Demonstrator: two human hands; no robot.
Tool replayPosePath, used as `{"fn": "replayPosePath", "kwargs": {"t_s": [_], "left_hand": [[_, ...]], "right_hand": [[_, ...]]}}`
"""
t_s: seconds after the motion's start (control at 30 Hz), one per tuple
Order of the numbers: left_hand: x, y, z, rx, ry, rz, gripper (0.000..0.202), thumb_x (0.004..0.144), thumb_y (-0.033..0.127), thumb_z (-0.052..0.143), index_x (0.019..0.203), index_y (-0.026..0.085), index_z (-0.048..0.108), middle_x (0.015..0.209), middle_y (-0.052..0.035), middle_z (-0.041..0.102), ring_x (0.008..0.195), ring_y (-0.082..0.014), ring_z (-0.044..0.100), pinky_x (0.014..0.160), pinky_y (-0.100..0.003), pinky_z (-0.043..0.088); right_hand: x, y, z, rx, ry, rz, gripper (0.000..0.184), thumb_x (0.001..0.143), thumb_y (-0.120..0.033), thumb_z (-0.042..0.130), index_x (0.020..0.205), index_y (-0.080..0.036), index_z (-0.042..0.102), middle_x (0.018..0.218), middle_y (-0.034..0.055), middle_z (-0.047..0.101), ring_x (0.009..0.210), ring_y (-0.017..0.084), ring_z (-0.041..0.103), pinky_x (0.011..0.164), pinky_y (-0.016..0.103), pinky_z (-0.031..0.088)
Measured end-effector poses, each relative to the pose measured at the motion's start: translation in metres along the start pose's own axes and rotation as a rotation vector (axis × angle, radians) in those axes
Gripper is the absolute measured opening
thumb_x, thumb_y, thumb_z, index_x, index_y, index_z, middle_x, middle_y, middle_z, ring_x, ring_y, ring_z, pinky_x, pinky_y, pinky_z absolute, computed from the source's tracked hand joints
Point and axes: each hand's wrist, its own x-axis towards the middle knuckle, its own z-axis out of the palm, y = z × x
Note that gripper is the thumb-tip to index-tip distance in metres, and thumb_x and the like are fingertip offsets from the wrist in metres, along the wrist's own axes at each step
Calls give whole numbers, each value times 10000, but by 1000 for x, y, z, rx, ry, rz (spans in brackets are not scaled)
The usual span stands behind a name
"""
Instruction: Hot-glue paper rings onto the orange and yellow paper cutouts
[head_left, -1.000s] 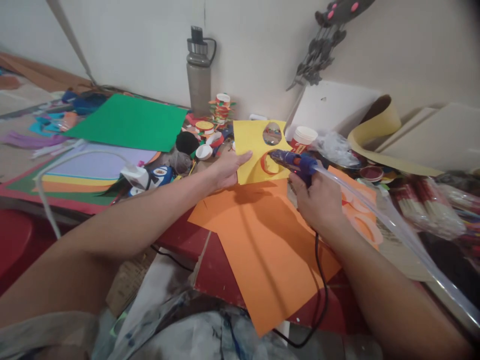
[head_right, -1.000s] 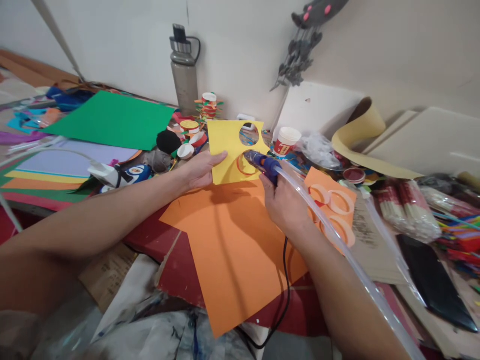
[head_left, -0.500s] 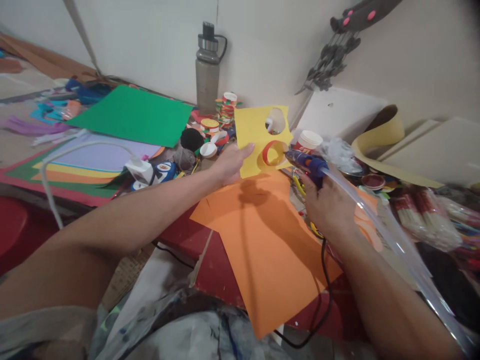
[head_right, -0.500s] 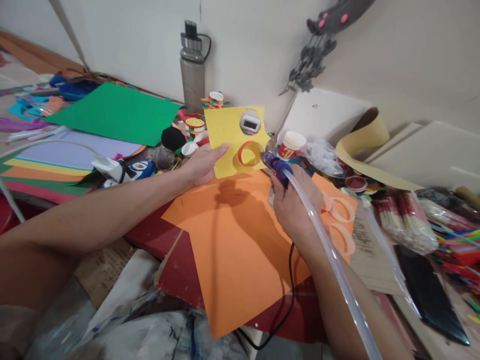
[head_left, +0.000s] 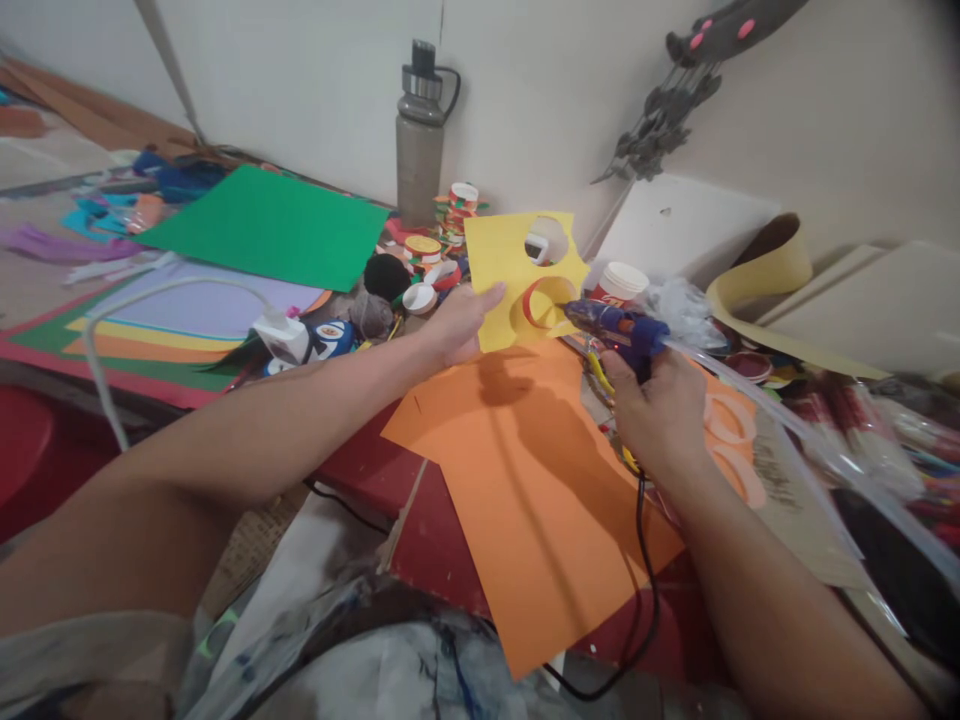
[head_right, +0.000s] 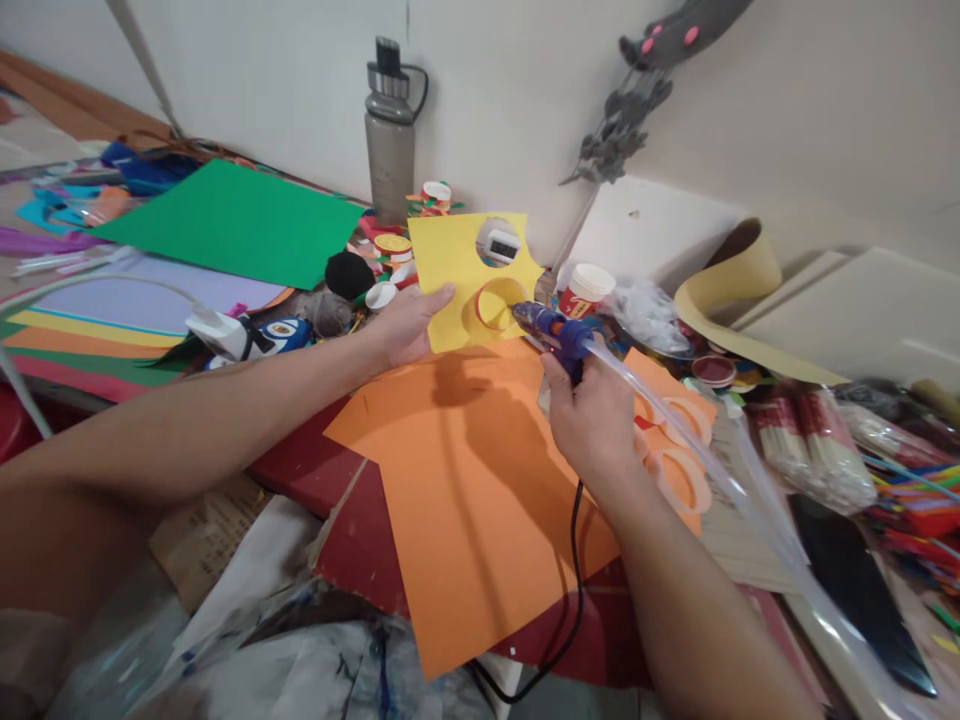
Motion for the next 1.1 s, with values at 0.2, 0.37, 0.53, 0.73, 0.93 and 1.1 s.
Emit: {"fn": "replayPosePath", "kwargs": {"t_s": [0.2, 0.37, 0.53, 0.73, 0.93, 1.1], "left_hand": [[-2, -5, -1, -13, -17, -80, 358, 1097, 125, 598, 1432, 90, 718, 1489, -217, 766, 1368, -336, 771, 1294, -584, 538], [-4, -7, 2, 9, 1, -99, 367, 1079, 83, 614, 1431, 73, 718, 1385, -207, 819, 1339, -323, 788, 1264, -535, 580], [-4, -7, 3, 18, 13, -85, 316, 1087, 72, 586, 1360, 81, 746, 1270, -168, 863, 1205, -289, 842, 1234, -539, 603], [-2, -10, -4, 50, -37, -1, 249, 1054, 99, 652, 1268, 118, 778, 1312, -171, 851, 1229, -300, 833, 1216, -542, 599], [2, -10, -12, 42, -115, 42, 193, 1068, 150, 660, 1211, 167, 787, 1346, -121, 846, 1351, -298, 777, 1248, -534, 558], [11, -12, -18, 61, -124, 96, 179, 1050, 183, 712, 1201, 153, 804, 1441, -142, 807, 1401, -320, 743, 1294, -569, 501]], "right_hand": [[-3, -3, 1, 10, 41, -33, 446, 1077, -528, 509, 1233, -191, 757, 1186, 230, 822, 1168, 423, 761, 966, 535, 581], [-3, -2, 4, 1, 25, -13, 432, 1059, -559, 506, 1135, -209, 747, 1018, 200, 806, 1019, 404, 758, 870, 508, 576], [0, 0, 5, 162, 7, -43, 418, 1006, -607, 583, 1086, -221, 723, 937, 151, 780, 895, 357, 720, 824, 493, 573], [5, 3, -3, 214, -130, -25, 352, 988, -567, 645, 1082, -235, 715, 859, 112, 738, 832, 347, 698, 749, 475, 546], [7, 5, -11, 30, -90, -102, 318, 1000, -535, 606, 1026, -235, 707, 921, 142, 765, 884, 361, 712, 757, 449, 523], [4, 6, -7, -197, -45, -116, 342, 1029, -516, 554, 1020, -210, 708, 927, 182, 772, 883, 379, 716, 774, 470, 528]]}}
